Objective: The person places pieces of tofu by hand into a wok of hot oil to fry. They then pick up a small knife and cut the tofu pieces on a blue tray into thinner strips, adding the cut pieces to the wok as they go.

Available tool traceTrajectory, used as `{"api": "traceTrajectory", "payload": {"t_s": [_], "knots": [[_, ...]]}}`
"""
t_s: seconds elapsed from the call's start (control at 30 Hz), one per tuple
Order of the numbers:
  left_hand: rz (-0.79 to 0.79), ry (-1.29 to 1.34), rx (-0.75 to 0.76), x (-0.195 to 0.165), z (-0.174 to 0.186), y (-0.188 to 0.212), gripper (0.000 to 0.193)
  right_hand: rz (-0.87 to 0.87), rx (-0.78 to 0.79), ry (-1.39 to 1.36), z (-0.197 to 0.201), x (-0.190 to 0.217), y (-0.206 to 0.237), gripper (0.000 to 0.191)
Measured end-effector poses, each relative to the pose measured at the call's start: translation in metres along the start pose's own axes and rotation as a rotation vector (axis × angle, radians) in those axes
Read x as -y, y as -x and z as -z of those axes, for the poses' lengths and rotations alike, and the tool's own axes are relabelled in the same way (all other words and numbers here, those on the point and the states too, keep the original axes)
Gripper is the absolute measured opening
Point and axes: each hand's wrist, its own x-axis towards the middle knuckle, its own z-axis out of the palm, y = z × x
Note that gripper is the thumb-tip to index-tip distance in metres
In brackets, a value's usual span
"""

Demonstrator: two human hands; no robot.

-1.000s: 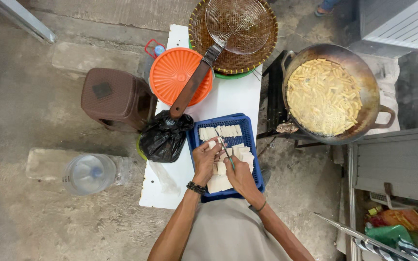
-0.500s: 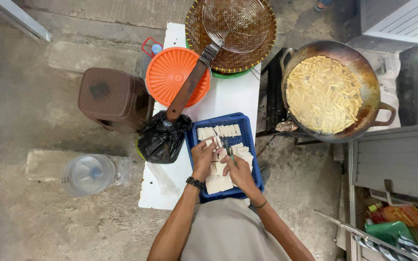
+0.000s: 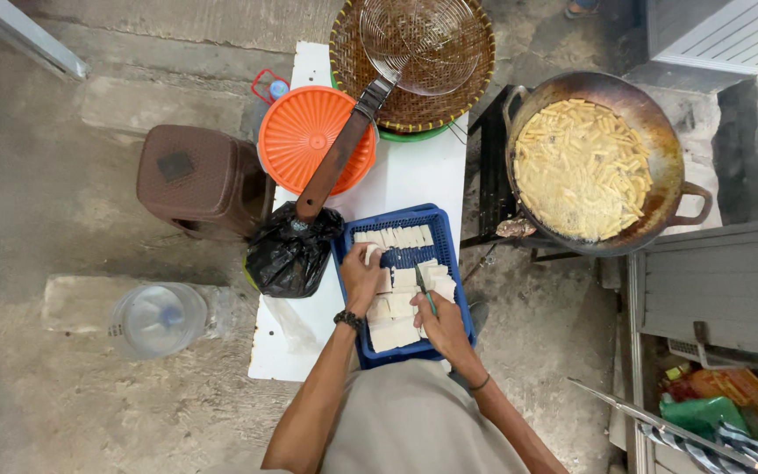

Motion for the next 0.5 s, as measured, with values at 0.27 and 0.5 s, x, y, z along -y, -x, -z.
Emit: {"api": "traceTrajectory", "payload": {"t_s": [0.27, 0.5], "knots": [[0.38, 0.812, 0.355, -0.065, 0.026, 0.038, 0.039, 0.202, -0.016, 0.101, -0.005, 0.038, 0.005, 0.036], [0.343, 0.876, 0.397, -0.079, 0.029, 0.043, 0.038, 0.277, -0.053, 0.177, -0.003, 0.051, 0.009, 0.033]]}}
